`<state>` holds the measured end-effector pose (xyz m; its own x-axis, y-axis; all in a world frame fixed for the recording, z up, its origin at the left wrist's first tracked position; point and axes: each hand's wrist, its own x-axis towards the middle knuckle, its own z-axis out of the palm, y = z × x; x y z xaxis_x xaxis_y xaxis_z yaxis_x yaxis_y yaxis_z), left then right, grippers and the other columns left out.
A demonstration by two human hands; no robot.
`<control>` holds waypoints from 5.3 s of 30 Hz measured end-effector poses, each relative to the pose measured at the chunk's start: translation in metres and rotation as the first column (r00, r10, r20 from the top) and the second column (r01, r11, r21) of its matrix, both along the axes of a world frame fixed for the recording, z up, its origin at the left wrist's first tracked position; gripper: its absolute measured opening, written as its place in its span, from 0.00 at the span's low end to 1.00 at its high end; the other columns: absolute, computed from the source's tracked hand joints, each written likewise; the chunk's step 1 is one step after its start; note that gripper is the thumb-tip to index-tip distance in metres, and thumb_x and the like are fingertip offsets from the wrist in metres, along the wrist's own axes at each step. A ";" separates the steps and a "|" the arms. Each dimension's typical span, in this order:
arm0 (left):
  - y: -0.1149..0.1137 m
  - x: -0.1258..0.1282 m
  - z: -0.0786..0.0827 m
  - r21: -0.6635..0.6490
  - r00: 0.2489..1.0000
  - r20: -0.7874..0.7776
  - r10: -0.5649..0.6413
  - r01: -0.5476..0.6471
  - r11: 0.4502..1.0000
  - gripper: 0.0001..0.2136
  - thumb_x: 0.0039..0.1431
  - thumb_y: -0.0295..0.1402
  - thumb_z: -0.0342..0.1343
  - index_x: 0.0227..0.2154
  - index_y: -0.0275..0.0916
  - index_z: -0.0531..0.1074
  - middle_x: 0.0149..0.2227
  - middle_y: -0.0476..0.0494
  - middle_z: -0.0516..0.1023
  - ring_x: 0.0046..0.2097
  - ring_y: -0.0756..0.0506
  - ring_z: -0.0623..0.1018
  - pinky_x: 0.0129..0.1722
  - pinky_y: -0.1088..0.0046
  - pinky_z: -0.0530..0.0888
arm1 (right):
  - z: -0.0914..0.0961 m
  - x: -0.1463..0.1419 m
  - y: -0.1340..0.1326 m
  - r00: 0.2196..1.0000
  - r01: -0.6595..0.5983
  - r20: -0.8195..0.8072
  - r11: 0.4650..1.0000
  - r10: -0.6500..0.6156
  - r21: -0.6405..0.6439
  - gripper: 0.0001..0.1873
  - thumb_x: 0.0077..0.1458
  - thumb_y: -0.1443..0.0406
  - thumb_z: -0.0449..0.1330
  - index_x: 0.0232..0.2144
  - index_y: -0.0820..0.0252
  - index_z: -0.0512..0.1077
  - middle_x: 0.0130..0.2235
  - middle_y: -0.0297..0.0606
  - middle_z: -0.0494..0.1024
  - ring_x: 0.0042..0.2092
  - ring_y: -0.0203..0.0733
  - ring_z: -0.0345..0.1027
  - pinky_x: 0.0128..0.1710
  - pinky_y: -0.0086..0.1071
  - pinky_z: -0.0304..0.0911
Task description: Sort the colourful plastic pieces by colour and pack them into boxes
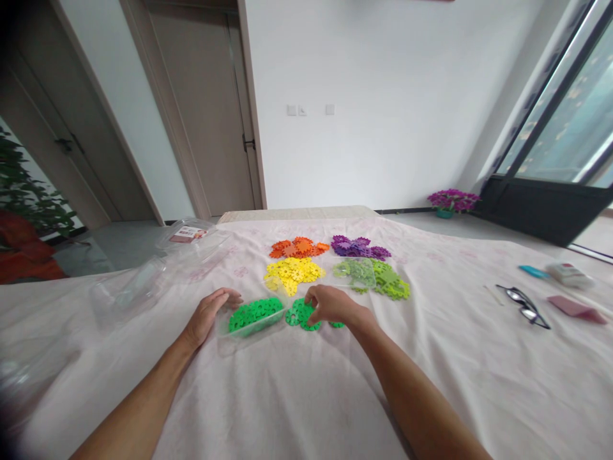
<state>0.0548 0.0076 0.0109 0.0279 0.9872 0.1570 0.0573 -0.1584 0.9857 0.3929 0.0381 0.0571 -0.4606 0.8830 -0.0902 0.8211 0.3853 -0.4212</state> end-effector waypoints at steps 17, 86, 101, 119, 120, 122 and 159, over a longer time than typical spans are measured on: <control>-0.002 0.000 0.002 0.016 0.999 -0.035 0.030 -0.029 0.999 0.18 0.60 0.45 0.51 0.44 0.36 0.72 0.41 0.39 0.81 0.38 0.43 0.79 0.42 0.66 0.70 | 0.008 -0.012 0.002 0.884 0.140 -0.447 0.990 -0.136 -0.023 0.10 0.41 0.62 0.66 0.26 0.61 0.70 0.22 0.27 0.67 0.25 0.30 0.58 0.23 0.26 0.50; -0.001 0.002 0.004 -0.007 1.000 -0.009 0.025 -0.025 1.000 0.21 0.58 0.50 0.52 0.41 0.35 0.75 0.38 0.38 0.82 0.38 0.41 0.80 0.41 0.65 0.71 | -0.014 -0.012 0.018 0.985 -0.162 -0.036 0.974 0.170 0.159 0.26 0.40 0.63 0.70 0.46 0.53 0.77 0.46 0.37 0.77 0.49 0.46 0.67 0.51 0.33 0.57; -0.002 0.004 0.006 -0.004 1.000 -0.008 0.030 -0.030 1.000 0.22 0.57 0.50 0.53 0.40 0.35 0.75 0.36 0.38 0.82 0.37 0.41 0.80 0.40 0.65 0.70 | -0.010 -0.040 -0.012 0.907 -0.225 0.414 0.917 0.074 0.329 0.15 0.54 0.77 0.53 0.42 0.63 0.72 0.41 0.47 0.78 0.42 0.47 0.72 0.39 0.33 0.59; -0.001 0.002 0.001 0.004 1.000 -0.001 0.016 -0.016 1.000 0.22 0.59 0.50 0.52 0.42 0.35 0.75 0.37 0.38 0.82 0.39 0.41 0.80 0.43 0.65 0.71 | 0.005 -0.062 -0.012 0.823 0.109 -0.564 0.956 0.067 0.273 0.22 0.58 0.67 0.52 0.54 0.55 0.70 0.47 0.39 0.78 0.40 0.39 0.73 0.44 0.34 0.66; -0.001 0.002 0.002 0.003 1.000 -0.003 0.015 -0.015 1.000 0.22 0.59 0.50 0.51 0.42 0.35 0.75 0.37 0.38 0.82 0.39 0.41 0.80 0.43 0.65 0.72 | 0.007 -0.065 -0.013 0.807 0.082 -0.584 0.963 0.086 0.255 0.23 0.57 0.68 0.53 0.54 0.54 0.70 0.47 0.39 0.78 0.38 0.38 0.73 0.42 0.33 0.67; -0.001 0.001 0.002 0.004 1.000 -0.012 0.011 -0.011 1.000 0.22 0.60 0.50 0.51 0.42 0.34 0.75 0.37 0.39 0.82 0.39 0.41 0.79 0.43 0.65 0.72 | 0.011 -0.063 -0.013 0.820 0.082 -0.564 0.956 0.096 0.283 0.24 0.54 0.70 0.54 0.53 0.55 0.71 0.48 0.40 0.78 0.37 0.37 0.72 0.41 0.32 0.67; 0.004 -0.001 -0.002 0.076 0.999 -0.040 0.014 -0.011 0.997 0.20 0.60 0.47 0.52 0.43 0.35 0.77 0.43 0.40 0.81 0.48 0.40 0.77 0.52 0.65 0.69 | -0.005 -0.030 0.001 0.992 0.050 -0.117 0.996 -0.041 0.079 0.14 0.39 0.64 0.69 0.32 0.59 0.73 0.31 0.31 0.75 0.33 0.36 0.64 0.29 0.27 0.50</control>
